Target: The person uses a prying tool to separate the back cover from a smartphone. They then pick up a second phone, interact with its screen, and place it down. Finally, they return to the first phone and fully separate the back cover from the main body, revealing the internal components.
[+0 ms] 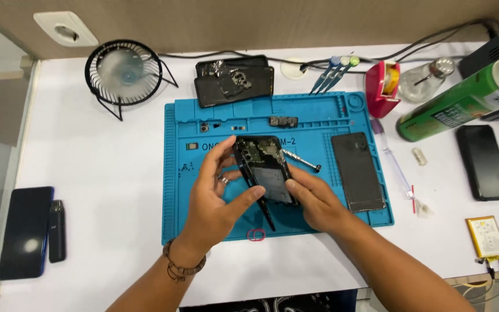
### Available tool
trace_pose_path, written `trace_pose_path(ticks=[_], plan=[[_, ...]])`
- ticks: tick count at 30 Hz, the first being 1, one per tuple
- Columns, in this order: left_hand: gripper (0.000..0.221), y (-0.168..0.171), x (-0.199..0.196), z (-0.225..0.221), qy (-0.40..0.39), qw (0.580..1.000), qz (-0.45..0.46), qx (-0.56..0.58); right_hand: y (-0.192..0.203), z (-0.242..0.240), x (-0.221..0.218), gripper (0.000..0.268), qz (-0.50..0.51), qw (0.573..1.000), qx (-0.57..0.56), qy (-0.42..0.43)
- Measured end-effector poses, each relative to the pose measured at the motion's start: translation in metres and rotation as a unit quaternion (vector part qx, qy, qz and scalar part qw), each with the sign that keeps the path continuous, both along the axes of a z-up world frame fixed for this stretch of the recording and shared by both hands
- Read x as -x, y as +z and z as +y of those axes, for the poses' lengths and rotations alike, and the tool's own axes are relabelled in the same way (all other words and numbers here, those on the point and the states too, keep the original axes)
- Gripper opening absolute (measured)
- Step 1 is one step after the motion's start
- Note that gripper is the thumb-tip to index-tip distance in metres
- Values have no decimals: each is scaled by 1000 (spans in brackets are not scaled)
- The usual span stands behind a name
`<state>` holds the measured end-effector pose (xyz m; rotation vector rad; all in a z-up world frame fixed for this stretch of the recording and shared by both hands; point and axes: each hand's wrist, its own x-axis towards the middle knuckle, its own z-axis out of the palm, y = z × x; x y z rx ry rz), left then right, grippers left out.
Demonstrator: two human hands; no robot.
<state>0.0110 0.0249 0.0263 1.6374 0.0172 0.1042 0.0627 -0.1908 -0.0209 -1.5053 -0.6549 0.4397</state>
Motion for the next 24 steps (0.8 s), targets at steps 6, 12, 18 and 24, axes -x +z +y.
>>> trace_pose_path(ticks=[6,12,18,24], plan=[[79,3,0,1,-14,1000,-22,4,9,8,0,46,-115,988,49,-89],[78,3,3,-2,-20,999,-35,-5,-9,2,7,55,-182,963,123,-158],[79,0,6,-4,-26,997,-60,-33,-6,6,6,36,-291,937,114,-157],[79,0,8,-8,-27,995,-88,-44,18,16,8,31,-322,911,208,-154]])
